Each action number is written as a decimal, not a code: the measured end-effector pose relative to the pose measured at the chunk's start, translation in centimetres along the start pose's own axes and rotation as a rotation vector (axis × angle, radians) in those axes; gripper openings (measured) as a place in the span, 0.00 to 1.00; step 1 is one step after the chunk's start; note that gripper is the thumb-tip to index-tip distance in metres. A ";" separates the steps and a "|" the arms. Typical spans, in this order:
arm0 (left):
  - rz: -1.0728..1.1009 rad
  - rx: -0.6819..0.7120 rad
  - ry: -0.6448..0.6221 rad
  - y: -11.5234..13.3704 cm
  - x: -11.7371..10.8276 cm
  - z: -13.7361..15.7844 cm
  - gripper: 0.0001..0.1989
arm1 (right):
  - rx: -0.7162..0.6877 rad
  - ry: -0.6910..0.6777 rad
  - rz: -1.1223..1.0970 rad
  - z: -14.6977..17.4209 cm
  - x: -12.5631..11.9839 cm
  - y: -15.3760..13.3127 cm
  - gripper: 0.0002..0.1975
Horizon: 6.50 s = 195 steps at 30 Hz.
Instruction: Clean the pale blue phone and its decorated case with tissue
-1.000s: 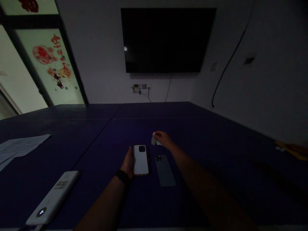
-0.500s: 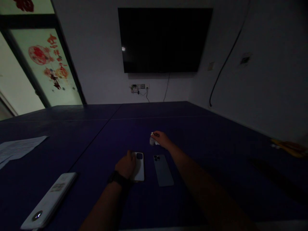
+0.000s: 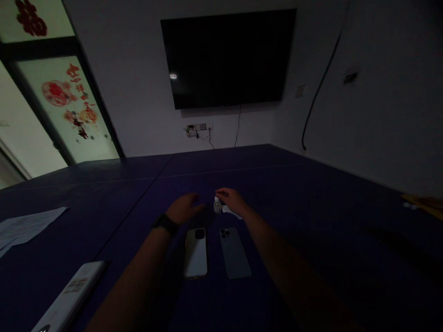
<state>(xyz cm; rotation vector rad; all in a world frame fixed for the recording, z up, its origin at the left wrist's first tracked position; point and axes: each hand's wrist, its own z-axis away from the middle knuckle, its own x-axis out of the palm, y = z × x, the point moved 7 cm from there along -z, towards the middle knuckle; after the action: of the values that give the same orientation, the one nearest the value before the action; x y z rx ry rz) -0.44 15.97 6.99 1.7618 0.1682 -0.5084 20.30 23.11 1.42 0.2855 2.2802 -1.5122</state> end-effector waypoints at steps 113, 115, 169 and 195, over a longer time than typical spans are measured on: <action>0.240 0.163 -0.421 -8.0 8.0 -7.0 0.19 | -0.234 0.267 -0.004 -1.1 -4.7 -8.1 0.11; 0.245 0.161 -0.422 -8.0 8.0 -7.0 0.19 | -0.243 0.252 -0.010 -0.9 -4.4 -8.1 0.10; -0.097 -0.313 -0.224 -8.1 -0.7 -1.2 0.19 | 0.483 0.036 0.286 7.1 -6.6 6.0 0.12; 1.301 -0.981 -0.113 -6.4 5.6 11.4 0.19 | 0.401 0.387 -0.271 13.1 -4.9 4.0 0.17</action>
<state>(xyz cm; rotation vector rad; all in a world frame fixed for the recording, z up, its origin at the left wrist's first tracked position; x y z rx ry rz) -0.68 5.81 -2.99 0.5993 -0.6811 0.4054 28.88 12.93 -4.33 0.4243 2.3513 -2.2266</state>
